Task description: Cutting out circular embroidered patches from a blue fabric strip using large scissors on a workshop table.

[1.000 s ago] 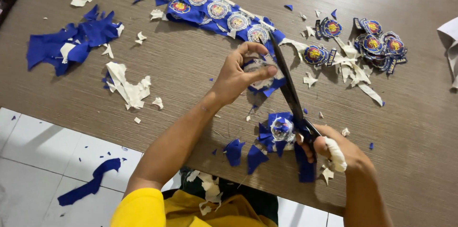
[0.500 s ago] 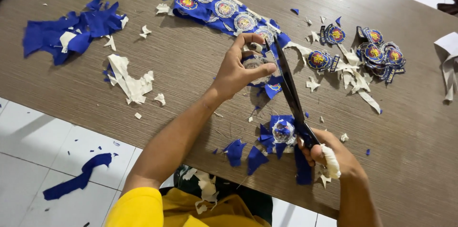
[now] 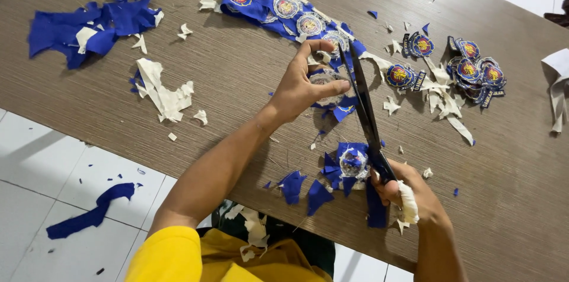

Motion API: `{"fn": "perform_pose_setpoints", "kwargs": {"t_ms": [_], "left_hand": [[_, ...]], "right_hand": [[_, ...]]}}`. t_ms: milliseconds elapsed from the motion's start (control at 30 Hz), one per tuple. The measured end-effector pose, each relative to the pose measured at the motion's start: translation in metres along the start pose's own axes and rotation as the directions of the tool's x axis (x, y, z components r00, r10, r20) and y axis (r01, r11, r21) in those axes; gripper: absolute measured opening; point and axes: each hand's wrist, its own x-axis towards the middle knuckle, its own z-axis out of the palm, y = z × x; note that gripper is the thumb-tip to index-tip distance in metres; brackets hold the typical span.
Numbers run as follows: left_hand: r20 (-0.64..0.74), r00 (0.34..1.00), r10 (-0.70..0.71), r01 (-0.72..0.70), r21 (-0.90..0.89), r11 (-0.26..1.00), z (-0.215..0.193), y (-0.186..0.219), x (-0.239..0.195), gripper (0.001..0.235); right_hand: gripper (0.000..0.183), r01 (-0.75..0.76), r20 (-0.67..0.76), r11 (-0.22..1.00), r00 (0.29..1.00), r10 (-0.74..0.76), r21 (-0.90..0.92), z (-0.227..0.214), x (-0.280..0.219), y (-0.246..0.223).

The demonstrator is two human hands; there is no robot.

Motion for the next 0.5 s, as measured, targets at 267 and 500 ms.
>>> {"fn": "perform_pose_setpoints", "kwargs": {"t_ms": [267,500], "left_hand": [[0.023,0.992,-0.126,0.126,-0.02,0.992,-0.003,0.013,-0.003,0.071],[0.037,0.999,-0.034,0.036,-0.042,0.998,-0.004,0.004,0.0,0.07]], "right_hand": [[0.066,0.006,-0.042,0.995,0.999,-0.01,-0.099,0.006,0.002,-0.006],[0.062,0.039,-0.027,0.997,0.999,-0.041,-0.074,0.008,0.003,-0.006]]}}
